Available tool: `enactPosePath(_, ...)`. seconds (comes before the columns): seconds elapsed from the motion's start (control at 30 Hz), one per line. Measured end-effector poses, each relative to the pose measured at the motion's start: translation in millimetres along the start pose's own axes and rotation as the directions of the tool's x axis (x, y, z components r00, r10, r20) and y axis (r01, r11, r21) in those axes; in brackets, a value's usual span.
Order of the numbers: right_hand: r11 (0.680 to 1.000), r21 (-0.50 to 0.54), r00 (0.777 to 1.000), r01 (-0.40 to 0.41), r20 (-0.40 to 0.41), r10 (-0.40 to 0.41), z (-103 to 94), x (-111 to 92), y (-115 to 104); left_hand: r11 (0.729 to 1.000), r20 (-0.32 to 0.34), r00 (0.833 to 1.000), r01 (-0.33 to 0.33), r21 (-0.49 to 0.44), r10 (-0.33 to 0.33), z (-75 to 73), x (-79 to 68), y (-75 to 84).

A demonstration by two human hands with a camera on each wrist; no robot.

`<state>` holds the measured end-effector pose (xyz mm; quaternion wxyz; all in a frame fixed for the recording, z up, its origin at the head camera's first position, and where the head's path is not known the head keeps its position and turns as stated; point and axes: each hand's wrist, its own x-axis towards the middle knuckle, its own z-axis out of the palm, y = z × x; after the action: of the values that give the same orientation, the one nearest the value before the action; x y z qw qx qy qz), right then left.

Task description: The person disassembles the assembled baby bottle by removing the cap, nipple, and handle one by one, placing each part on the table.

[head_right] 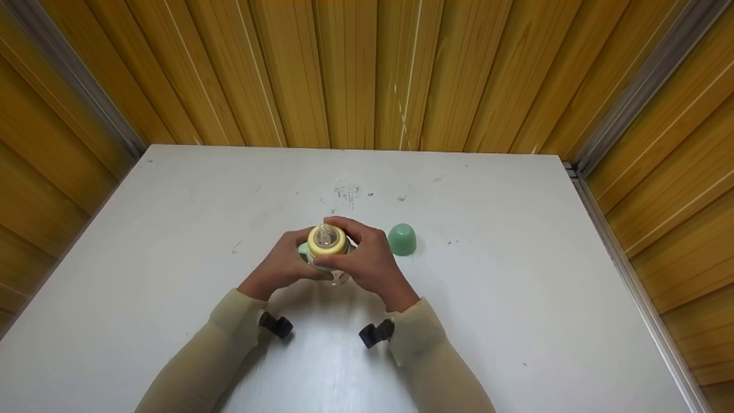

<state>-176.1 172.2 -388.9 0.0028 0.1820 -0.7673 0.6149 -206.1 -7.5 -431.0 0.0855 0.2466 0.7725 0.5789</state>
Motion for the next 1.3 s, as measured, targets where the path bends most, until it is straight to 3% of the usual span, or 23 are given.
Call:
enactPosePath(0.4,0.999,0.033,0.999,0.014,0.038,-0.015,-2.7,-1.1,0.8,1.0,0.05,0.998,-0.031,0.003,0.031,-5.2,-3.2,11.0)
enactPosePath(0.6,0.999,0.04,0.998,0.028,0.052,-0.03,-5.5,1.2,16.1,1.0,0.092,0.995,-0.03,-0.004,0.03,-6.0,-3.0,9.7)
enactPosePath(0.83,0.987,0.141,0.989,0.073,0.115,-0.09,-8.5,3.1,25.9,0.999,0.143,0.989,-0.033,-0.025,0.037,-8.7,-3.1,8.0)
enactPosePath(1.3,0.99,0.129,0.98,0.064,0.181,-0.087,-12.0,3.4,26.8,0.999,0.195,0.98,-0.018,-0.038,0.025,-10.6,-4.2,8.9)
